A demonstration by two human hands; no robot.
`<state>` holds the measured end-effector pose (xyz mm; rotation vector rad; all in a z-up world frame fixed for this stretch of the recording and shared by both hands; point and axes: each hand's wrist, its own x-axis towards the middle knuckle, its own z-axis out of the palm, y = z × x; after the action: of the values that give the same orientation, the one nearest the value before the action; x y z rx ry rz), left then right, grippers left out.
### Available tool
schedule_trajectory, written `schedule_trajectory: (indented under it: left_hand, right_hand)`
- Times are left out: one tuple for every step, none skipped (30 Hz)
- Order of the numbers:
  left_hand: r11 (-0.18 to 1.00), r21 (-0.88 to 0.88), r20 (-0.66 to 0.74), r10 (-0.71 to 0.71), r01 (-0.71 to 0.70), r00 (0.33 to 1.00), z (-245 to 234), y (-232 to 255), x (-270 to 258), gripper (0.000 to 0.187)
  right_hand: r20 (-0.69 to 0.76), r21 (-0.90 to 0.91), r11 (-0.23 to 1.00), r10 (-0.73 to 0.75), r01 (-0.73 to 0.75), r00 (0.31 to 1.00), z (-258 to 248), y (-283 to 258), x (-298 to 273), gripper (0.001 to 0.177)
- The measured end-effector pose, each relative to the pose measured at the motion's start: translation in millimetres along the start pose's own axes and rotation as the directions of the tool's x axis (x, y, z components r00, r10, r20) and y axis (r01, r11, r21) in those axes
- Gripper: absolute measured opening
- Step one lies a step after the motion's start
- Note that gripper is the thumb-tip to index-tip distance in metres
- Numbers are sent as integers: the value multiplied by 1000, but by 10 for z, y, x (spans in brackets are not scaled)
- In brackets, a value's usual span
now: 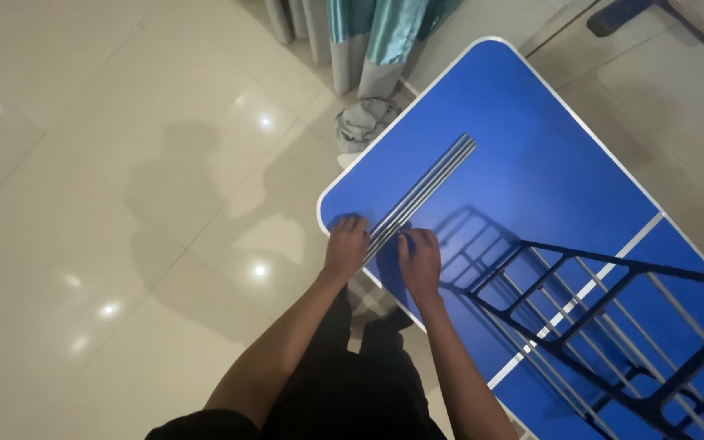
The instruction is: The person assembles a metal dish rack by inserting multiple horizontal rods into the side frames. They pick up each rod from a blue table and slide it into place, repeating the process until the rack is fully assembled.
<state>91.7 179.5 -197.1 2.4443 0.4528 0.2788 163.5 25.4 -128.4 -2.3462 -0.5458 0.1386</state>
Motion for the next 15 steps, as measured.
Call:
schedule_trajectory:
  left_hand:
    - [999, -36, 6, -9, 9, 1000, -3, -10, 8, 23]
    - [997, -71, 14, -20, 21, 1000, -10, -16, -19, 23]
    - [994, -106, 22, -31, 33, 999, -11, -19, -37, 23]
    - [994, -100, 48, -43, 48, 998, -4, -28, -22, 22]
    - [994, -93, 73, -56, 62, 996, 3, -38, -4, 22]
    - [993, -86, 100, -69, 77, 993, 8, -44, 15, 21]
    - [995, -73, 99, -58, 65, 993, 17, -52, 34, 20]
    - [997, -59, 96, -49, 55, 994, 29, -63, 41, 20]
    - [998, -45, 93, -40, 44, 995, 38, -76, 39, 19]
    - [994, -82, 86, -71, 78, 994, 44, -85, 44, 18]
    - [986, -120, 80, -103, 112, 992, 46, -91, 47, 17]
    - [977, -157, 73, -135, 145, 988, 43, -98, 50, 16]
    - [979, -162, 54, -119, 126, 991, 26, -108, 41, 18]
    - [980, -168, 34, -101, 105, 994, 9, -115, 41, 20]
    - [981, -174, 13, -84, 85, 996, -20, -121, 46, 21]
  right_hand:
    - [-5, 3, 1000, 1, -1, 1000, -6, -4, 26, 13]
    - [-6, 5, 1000, 4, -4, 1000, -12, -11, 28, 13]
    - [-7, 8, 1000, 6, -6, 1000, -16, -19, 26, 13]
    - [-6, 8, 1000, 9, -9, 1000, -14, -24, 39, 13]
    - [-5, 9, 1000, 11, -11, 1000, -14, -33, 47, 13]
    - [-2, 9, 1000, 15, -15, 1000, -15, -45, 59, 13]
    - [3, 15, 1000, 21, -21, 1000, -14, -56, 75, 13]
    - [9, 23, 999, 26, -27, 1000, -9, -63, 82, 13]
    - [15, 31, 999, 31, -32, 999, 0, -72, 87, 13]
    - [15, 29, 999, 22, -23, 1000, 8, -86, 102, 13]
    - [15, 26, 1000, 13, -13, 1000, 14, -102, 116, 13]
    - [15, 25, 1000, 1, -2, 1000, 24, -117, 133, 13]
    - [3, 26, 999, -23, 23, 1000, 40, -138, 146, 13]
    - [-10, 24, 999, -49, 49, 999, 57, -157, 173, 13]
    - [-23, 22, 997, -75, 75, 997, 68, -181, 199, 13]
